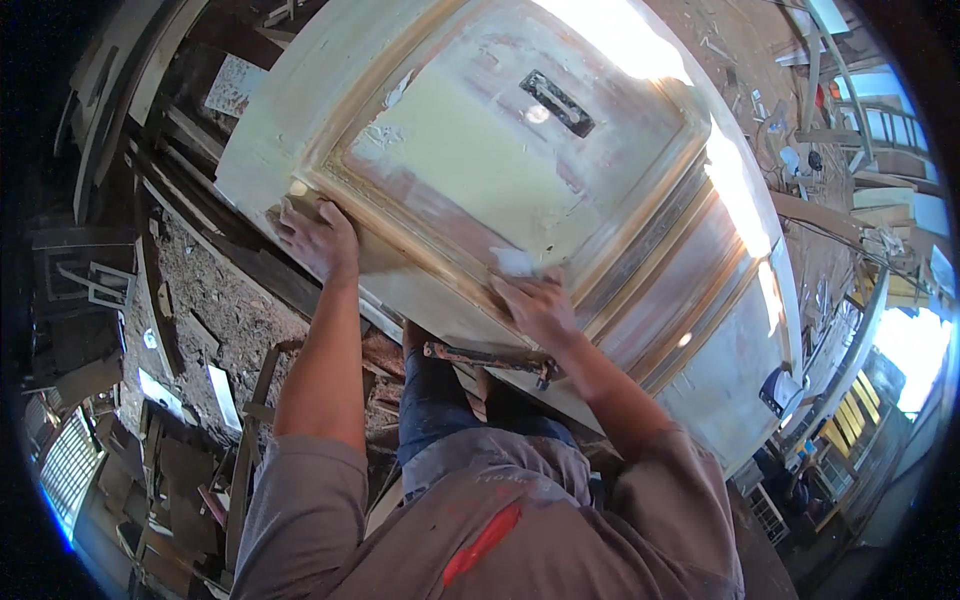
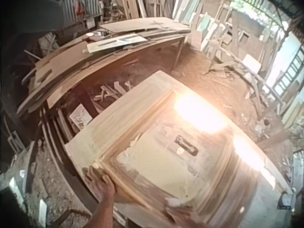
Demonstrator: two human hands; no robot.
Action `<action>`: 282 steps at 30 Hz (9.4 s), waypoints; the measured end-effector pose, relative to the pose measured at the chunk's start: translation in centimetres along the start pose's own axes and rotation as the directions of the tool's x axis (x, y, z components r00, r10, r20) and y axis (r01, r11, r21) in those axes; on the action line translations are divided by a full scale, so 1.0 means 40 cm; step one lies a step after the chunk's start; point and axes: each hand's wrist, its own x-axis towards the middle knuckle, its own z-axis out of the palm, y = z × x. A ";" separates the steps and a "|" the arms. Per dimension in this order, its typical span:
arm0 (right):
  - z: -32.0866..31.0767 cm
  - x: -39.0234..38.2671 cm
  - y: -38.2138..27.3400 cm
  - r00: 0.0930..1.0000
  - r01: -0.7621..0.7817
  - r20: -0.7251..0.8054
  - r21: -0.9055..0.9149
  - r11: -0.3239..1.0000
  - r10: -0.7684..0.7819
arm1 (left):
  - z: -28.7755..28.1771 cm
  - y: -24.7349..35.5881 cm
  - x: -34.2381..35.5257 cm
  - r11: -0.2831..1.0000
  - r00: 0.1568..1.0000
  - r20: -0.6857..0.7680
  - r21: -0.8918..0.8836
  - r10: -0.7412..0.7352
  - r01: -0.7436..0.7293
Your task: The person sands the surface of a wooden door with a sanding block and then uses a scraper and a hammer to refine the edges of the door panels.
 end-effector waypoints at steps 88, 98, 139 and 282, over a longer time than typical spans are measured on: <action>0.205 0.432 -0.065 0.995 0.054 0.075 0.104 0.993 -0.062 | -0.050 0.026 0.015 0.993 0.997 -0.035 -0.094 -0.071 0.067; 0.255 0.459 -0.082 0.995 0.101 -0.021 0.096 0.990 -0.100 | -0.041 -0.002 0.005 0.993 0.997 -0.039 -0.095 -0.072 0.068; 0.185 0.355 -0.083 0.992 0.059 -0.120 0.127 0.990 -0.044 | -0.029 -0.002 0.007 0.995 0.998 -0.034 -0.088 -0.055 0.052; 0.110 0.182 -0.140 0.923 -0.383 -0.078 -0.067 0.921 0.378 | 0.033 -0.038 -0.004 0.999 0.998 0.041 0.004 0.047 -0.047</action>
